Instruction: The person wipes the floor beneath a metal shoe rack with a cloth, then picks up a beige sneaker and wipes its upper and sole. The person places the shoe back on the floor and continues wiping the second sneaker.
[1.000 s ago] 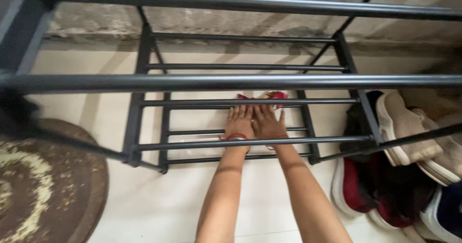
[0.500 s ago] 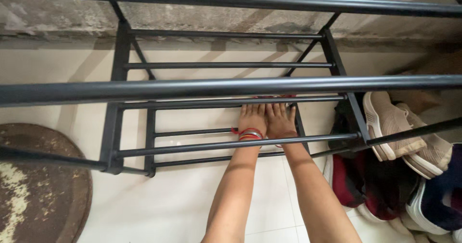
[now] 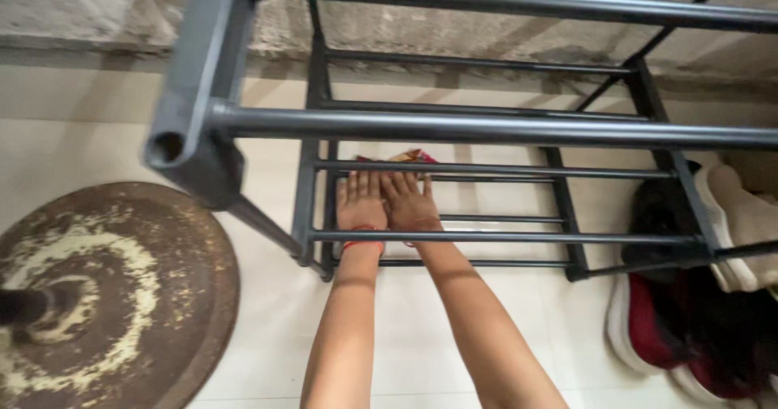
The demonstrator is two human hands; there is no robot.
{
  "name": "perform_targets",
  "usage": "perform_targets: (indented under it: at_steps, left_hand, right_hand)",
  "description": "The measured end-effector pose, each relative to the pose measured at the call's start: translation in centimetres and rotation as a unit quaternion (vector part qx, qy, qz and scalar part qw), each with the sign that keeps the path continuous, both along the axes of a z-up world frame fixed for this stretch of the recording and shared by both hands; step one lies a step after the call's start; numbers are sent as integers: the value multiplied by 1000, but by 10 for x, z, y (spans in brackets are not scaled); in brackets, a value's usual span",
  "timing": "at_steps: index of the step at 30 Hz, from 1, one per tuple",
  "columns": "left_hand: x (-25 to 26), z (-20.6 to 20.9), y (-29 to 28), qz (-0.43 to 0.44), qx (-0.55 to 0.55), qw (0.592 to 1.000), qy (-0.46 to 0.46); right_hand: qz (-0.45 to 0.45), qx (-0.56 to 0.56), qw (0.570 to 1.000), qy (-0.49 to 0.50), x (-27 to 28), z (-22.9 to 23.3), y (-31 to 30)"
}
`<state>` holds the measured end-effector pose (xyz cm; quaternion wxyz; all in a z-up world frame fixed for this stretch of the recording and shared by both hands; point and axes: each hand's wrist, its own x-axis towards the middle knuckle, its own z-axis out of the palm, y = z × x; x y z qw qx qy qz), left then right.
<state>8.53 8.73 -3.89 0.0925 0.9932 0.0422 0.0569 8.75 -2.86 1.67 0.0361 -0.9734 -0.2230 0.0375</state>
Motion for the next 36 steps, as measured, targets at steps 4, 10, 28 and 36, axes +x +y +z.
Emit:
perform_targets:
  at_steps: [4,10,28,36]
  left_hand:
    - [-6,-6,33,23,57,998,-18]
    - [-1,-9,6,32,61,998,-15]
    - [23,10,-215,-122,-92,986,-73]
    - [3,18,-197,-154,-166,968,-107]
  right_hand:
    - [27,-19,999,-17,-4,8,36]
    - [34,-12,999,27,2,12,7]
    - [-103,44,992,-49,6,-5,-218]
    - [-162,120,977,-69,3,-9,-212]
